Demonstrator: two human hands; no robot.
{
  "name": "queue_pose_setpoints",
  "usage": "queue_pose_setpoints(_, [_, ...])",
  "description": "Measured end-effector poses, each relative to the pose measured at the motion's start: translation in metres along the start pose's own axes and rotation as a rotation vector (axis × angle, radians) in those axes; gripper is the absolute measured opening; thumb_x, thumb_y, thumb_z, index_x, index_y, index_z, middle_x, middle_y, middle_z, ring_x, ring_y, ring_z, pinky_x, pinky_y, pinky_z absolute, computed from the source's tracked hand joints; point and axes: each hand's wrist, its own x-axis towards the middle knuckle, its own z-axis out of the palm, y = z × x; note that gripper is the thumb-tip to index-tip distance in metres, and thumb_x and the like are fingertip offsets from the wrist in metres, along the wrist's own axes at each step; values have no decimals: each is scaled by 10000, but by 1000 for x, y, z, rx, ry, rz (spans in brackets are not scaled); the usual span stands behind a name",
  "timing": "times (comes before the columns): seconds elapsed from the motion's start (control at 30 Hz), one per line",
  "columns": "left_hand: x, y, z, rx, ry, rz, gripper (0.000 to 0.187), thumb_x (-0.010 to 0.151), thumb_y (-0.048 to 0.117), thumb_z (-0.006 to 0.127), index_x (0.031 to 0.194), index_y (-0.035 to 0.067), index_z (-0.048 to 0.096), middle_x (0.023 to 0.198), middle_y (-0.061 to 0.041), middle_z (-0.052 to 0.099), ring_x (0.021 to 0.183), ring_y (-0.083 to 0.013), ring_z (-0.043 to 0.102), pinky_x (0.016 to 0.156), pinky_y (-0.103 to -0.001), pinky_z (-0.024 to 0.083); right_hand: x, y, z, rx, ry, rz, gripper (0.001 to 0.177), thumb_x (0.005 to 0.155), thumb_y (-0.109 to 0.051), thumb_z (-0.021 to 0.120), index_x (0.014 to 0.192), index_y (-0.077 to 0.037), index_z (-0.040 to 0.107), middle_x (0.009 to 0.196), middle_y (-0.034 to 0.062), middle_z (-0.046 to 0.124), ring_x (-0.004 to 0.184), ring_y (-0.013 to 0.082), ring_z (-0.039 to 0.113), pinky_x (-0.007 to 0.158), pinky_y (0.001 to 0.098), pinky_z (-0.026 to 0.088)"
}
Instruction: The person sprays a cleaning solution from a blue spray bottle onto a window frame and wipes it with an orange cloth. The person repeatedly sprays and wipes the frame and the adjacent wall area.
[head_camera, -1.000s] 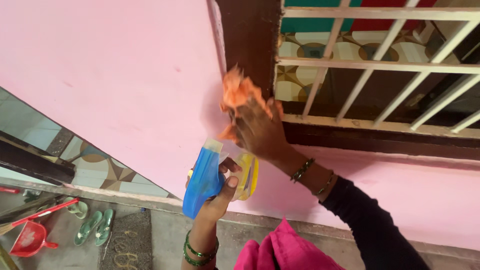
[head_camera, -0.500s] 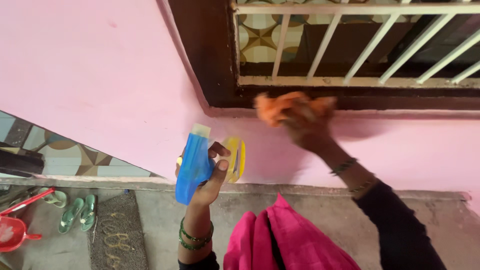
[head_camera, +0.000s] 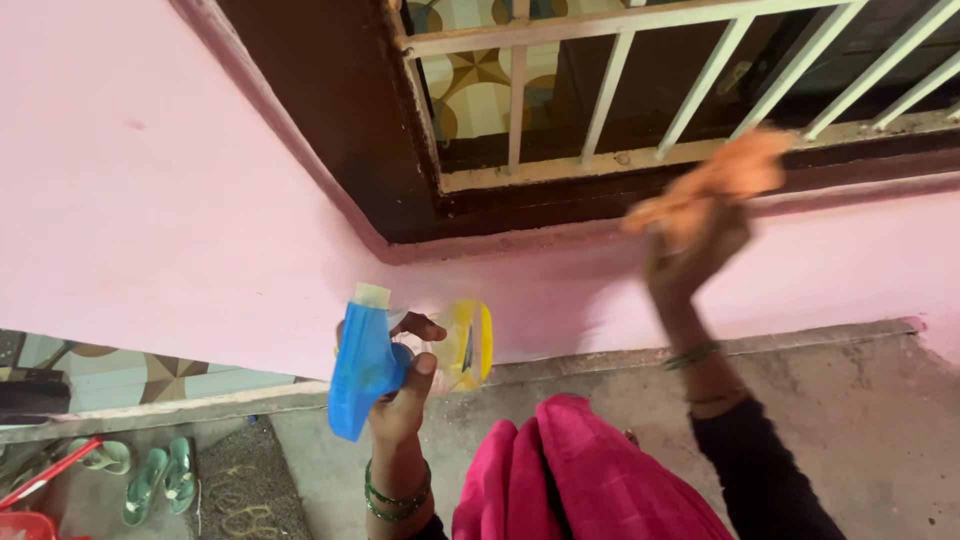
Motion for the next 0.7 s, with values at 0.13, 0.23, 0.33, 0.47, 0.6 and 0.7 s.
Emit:
queue_pose_setpoints(0.13, [3,3,-2,-122,-26,-30,671,913,237,833,1393,31,411,1060,-111,693,907,-218,716,814,-333,565,-22,-120,17,199,-144,-243,450,1061,-383,552,1394,-81,585,1420,147,463,1379,356,415,1159,564,325])
queue_pose_setpoints(0.23, [-1,10,-5,-164,-105,-105,656,870,169,828,1409,-19,503,1171,-119,602,887,-235,692,773,-328,549,-10,-181,21,285,-169,-359,392,950,-281,710,1313,-139,671,1403,112,438,1301,279,451,1109,539,425])
queue_pose_setpoints(0.33, [0,15,-7,-191,-164,-136,548,837,89,795,1339,-29,609,1278,-117,526,889,-241,681,742,-310,539,12,-202,2,319,-233,-396,400,929,-176,745,1316,-110,674,1394,136,467,1277,327,502,1046,488,489])
queue_pose_setpoints(0.47, [2,23,-5,-115,-197,-180,499,821,31,779,1290,-29,621,1248,-116,550,885,-210,687,785,-312,557,39,-202,-18,483,-333,-298,381,902,-159,753,1272,-114,676,1333,151,573,1182,313,593,968,422,548])
queue_pose_setpoints(0.6, [15,30,2,129,-160,-329,405,797,59,762,1171,-36,636,1110,-93,664,804,-140,681,696,-281,550,58,-195,-28,851,-448,45,376,943,-93,664,1308,-27,604,1309,176,632,1165,316,671,994,417,568])
queue_pose_setpoints(0.7, [32,34,5,268,-48,-238,382,824,98,811,1147,-42,663,954,-70,684,821,-123,663,753,-274,554,61,-200,-32,859,-464,28,387,924,-46,649,1301,21,588,1316,205,621,1162,342,670,984,412,565])
